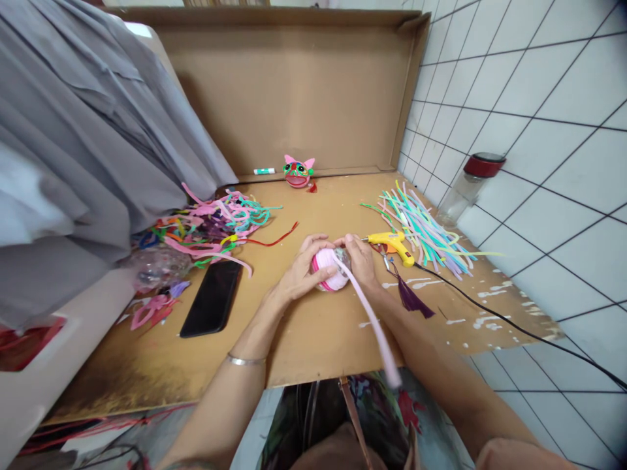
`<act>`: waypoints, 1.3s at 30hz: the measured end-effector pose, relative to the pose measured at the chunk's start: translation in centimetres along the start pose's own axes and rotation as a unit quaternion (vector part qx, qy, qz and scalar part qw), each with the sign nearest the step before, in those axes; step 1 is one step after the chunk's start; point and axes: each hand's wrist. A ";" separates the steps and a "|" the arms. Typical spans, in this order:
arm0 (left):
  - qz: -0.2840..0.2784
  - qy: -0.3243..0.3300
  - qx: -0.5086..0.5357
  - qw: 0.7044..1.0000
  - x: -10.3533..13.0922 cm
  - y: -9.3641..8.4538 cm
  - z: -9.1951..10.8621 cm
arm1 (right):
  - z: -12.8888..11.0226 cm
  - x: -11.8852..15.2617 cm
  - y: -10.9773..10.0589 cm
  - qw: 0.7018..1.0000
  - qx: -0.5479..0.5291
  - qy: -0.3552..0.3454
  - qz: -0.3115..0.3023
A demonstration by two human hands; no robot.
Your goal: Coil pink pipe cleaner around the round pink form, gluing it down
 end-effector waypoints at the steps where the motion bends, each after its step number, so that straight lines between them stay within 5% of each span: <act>1: -0.008 -0.006 -0.008 1.000 0.0 0.0 0.1 | 0.0 0.0 -0.1 1.000 0.001 0.002 -0.002; 7: -0.005 -0.041 -0.092 0.995 -0.1 0.0 0.6 | -0.1 -0.1 -0.3 0.999 0.027 0.003 -0.032; 21: -0.016 -0.077 -0.061 0.995 -0.1 -0.2 1.5 | -0.2 -0.2 -0.5 1.000 0.003 0.015 -0.001; 30: -0.023 -0.074 -0.029 0.997 -0.1 -0.7 1.4 | -2.3 1.4 0.1 0.960 0.162 -0.208 -0.098; 39: -0.029 -0.068 -0.020 0.997 -0.4 -0.4 0.6 | -3.1 1.5 0.0 0.950 0.184 -0.237 -0.089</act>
Point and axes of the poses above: each hand's wrist, its own x-axis away from the middle knuckle, its own y-axis out of the palm, z = x × y, and after that the axes turned 13 degrees about -x, right-handed
